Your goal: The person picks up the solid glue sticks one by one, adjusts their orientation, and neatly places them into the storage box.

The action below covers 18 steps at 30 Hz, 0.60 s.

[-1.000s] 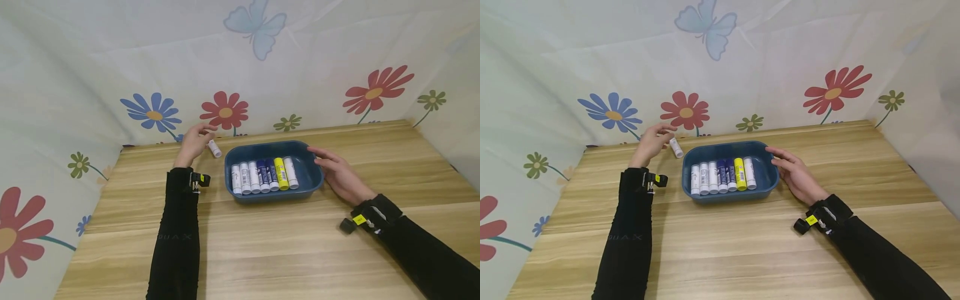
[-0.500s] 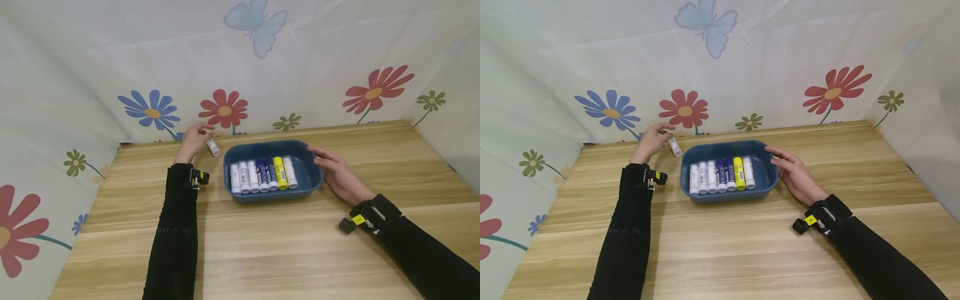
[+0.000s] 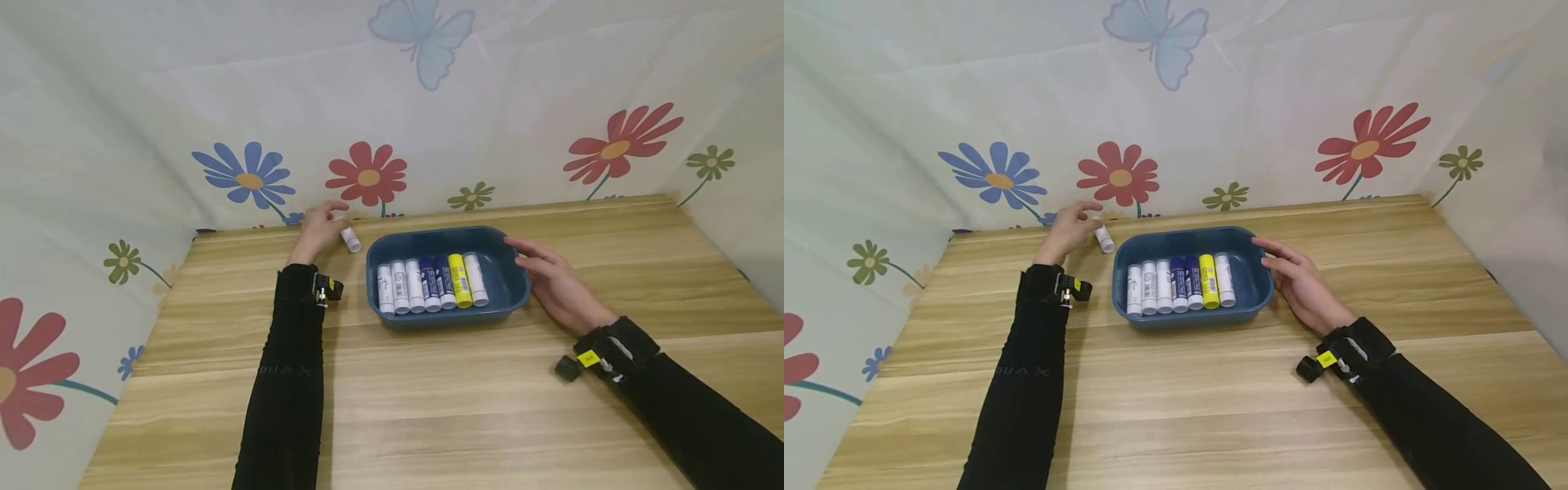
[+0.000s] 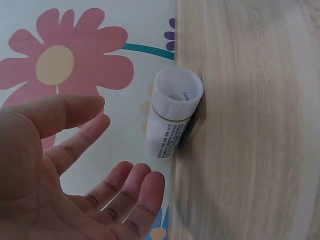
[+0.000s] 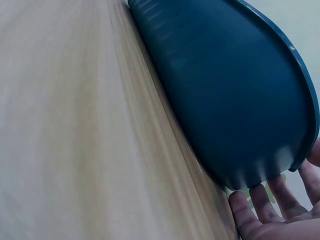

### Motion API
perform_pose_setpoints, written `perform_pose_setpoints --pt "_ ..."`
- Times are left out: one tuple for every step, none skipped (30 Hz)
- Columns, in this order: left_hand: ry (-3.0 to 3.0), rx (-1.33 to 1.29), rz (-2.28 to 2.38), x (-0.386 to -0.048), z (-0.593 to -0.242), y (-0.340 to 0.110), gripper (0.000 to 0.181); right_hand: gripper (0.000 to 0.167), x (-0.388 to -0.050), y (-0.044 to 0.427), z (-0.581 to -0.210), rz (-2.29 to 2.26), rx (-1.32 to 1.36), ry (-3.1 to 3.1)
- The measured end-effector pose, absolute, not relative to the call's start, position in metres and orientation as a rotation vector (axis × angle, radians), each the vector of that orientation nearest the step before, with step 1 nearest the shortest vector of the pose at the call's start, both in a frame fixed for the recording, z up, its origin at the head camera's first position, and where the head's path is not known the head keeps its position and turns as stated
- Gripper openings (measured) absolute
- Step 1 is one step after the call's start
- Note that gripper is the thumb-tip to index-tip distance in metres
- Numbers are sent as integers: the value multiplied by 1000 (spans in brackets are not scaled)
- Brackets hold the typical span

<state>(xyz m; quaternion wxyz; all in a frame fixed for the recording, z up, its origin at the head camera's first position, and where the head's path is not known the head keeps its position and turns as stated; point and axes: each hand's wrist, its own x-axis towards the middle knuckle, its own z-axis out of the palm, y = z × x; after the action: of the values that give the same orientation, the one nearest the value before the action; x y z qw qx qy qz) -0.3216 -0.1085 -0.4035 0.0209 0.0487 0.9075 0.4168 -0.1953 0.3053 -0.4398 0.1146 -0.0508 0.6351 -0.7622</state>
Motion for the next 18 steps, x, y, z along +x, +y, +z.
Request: perform_pose_setpoints --pt "2810 149 1292 -322 -404 -108 44 50 -195 305 -440 -2231 -150 1864" --pt "2803 147 1297 -322 -405 -108 45 50 -195 306 -440 -2229 -150 1864" --pt "2800 143 1296 -322 -406 -108 45 50 -195 306 -440 -2233 -151 1859" --pt "2797 137 1296 -323 -406 -107 45 50 -195 305 -440 -2231 -150 1858" --pt "2791 128 1300 -323 -407 -107 46 50 -195 305 -440 -2231 -150 1856" --pt "2792 122 1297 -322 -407 -107 46 50 -195 305 -440 -2229 -149 1857" --pt "2792 110 1296 -322 -408 -107 46 50 -195 305 -440 -2228 -148 1856" --pt "2794 94 1292 -322 -409 -107 46 50 -195 305 -440 -2227 -148 1857" --pt "2797 80 1285 -322 -409 -107 45 50 -195 305 -440 -2226 -149 1857" --pt "2801 69 1278 -322 -410 -107 45 50 -195 305 -440 -2229 -150 1853" --pt "2804 57 1271 -322 -411 -106 45 50 -195 305 -440 -2227 -151 1857" --pt "2810 49 1259 -322 -413 -106 46 50 -195 305 -440 -2226 -152 1863" --pt "2814 42 1250 -323 -414 -105 46 50 -195 305 -440 -2225 -154 1865" --pt "2815 38 1247 -323 -415 -105 46 50 -195 305 -440 -2223 -156 1870" --pt "2815 36 1245 -323 -416 -105 46 50 -195 306 -440 -2223 -156 1870" --pt "2817 35 1243 -324 -418 -104 45 50 -195 306 -440 -2222 -157 1871" --pt "2817 35 1243 -324 -419 -104 45 50 -195 306 -440 -2218 -158 1878" --pt "2816 36 1244 -324 -419 -104 45 50 -195 306 -440 -2221 -158 1872"
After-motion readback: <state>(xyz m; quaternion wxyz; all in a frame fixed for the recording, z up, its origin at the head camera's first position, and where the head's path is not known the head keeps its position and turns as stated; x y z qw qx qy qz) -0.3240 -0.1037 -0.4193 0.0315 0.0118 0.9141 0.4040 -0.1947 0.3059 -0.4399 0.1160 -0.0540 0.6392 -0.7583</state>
